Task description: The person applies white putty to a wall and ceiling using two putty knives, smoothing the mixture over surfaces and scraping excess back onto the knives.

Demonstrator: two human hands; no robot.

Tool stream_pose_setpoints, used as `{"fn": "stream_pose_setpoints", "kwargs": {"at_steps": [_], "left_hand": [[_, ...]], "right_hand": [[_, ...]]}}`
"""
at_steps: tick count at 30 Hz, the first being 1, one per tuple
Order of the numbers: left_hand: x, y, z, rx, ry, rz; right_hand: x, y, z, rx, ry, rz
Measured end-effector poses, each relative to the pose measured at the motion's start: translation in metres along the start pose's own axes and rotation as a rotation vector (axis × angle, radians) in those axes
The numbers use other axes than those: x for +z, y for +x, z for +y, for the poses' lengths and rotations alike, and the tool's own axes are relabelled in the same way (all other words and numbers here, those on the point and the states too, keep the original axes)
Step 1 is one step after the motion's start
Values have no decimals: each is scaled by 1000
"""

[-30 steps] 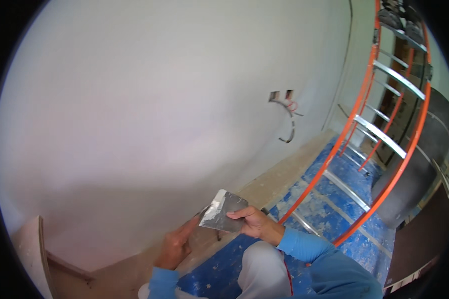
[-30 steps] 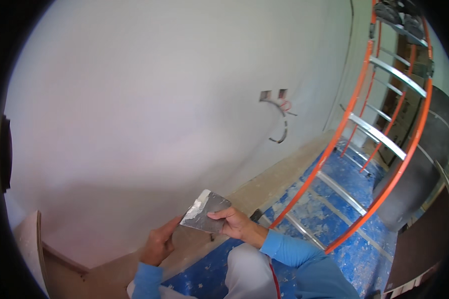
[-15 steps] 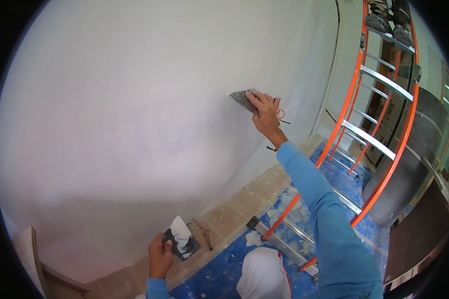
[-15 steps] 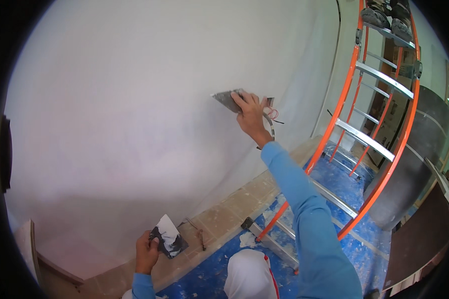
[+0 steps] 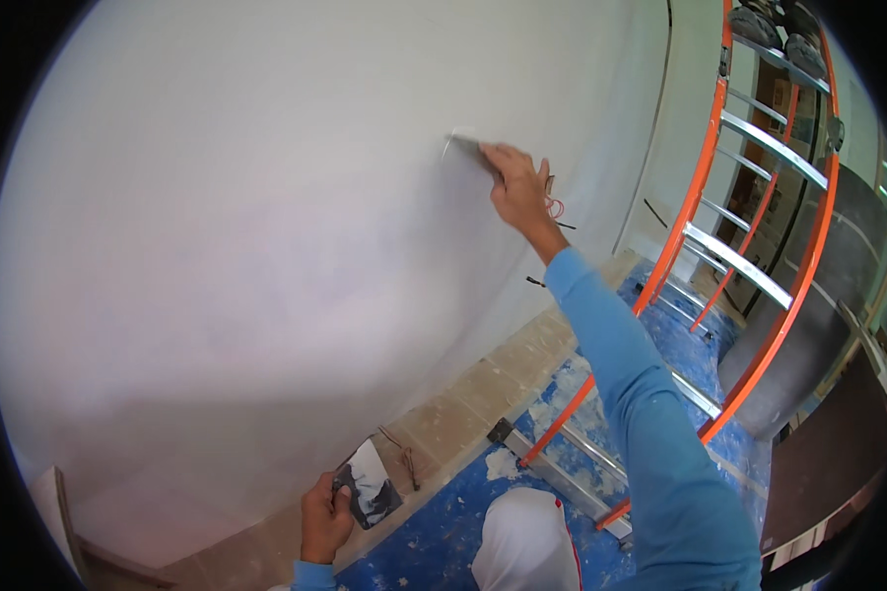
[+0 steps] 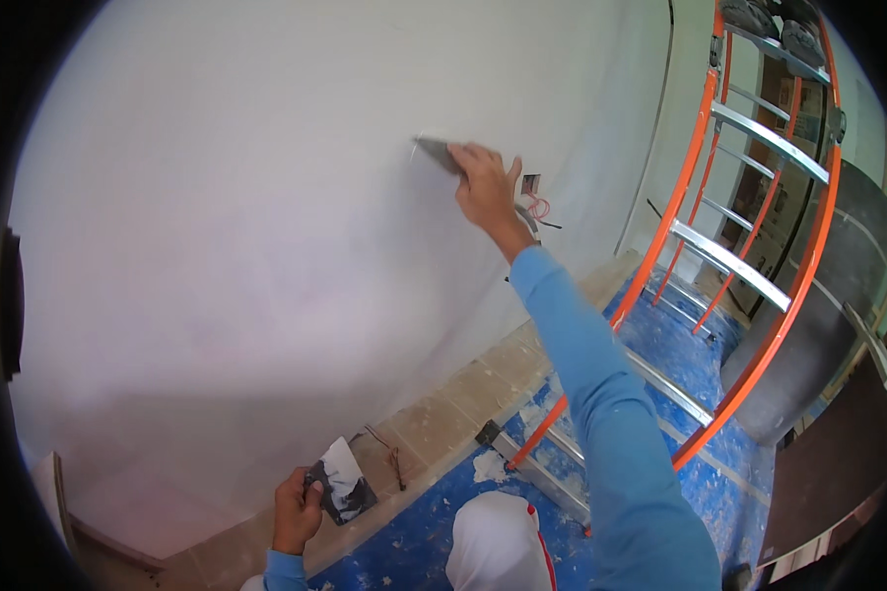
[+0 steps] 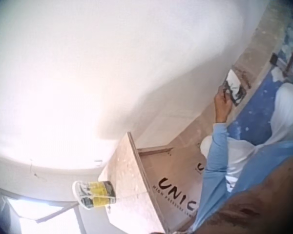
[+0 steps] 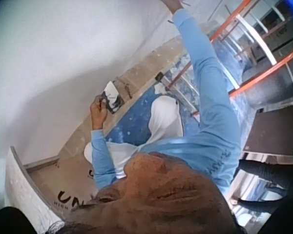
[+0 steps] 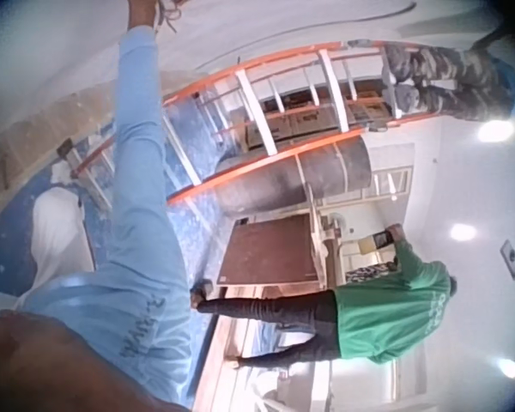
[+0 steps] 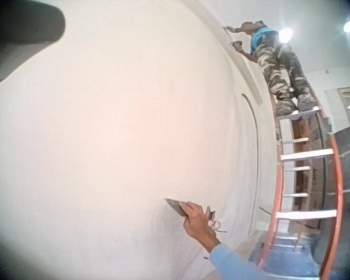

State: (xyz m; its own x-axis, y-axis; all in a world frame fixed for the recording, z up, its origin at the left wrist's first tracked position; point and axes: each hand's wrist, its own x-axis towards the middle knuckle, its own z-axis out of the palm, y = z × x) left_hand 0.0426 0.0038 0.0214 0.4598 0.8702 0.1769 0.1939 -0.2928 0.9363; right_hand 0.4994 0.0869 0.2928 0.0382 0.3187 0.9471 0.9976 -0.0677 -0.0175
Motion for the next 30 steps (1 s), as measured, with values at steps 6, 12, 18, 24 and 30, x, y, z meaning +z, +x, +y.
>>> {"fn": "stream_pose_setpoints", "kwargs": {"at_steps": [6,12,18,24,30], "left_hand": [[9,0,12,106,24,48],[-1,-2,13,87,53,73],[-4,-8,37,73,35,108],[-8,-13,38,-8,-124,159],[-8,-15,42,-22,-144,203]], "right_hand": [[6,7,3,122,118,-95],[-12,15,-12,-34,20,-87],[0,24,-3,-36,23,-80],[29,-43,10,-13,56,-86],[52,-131,17,152,94,-204]]}}
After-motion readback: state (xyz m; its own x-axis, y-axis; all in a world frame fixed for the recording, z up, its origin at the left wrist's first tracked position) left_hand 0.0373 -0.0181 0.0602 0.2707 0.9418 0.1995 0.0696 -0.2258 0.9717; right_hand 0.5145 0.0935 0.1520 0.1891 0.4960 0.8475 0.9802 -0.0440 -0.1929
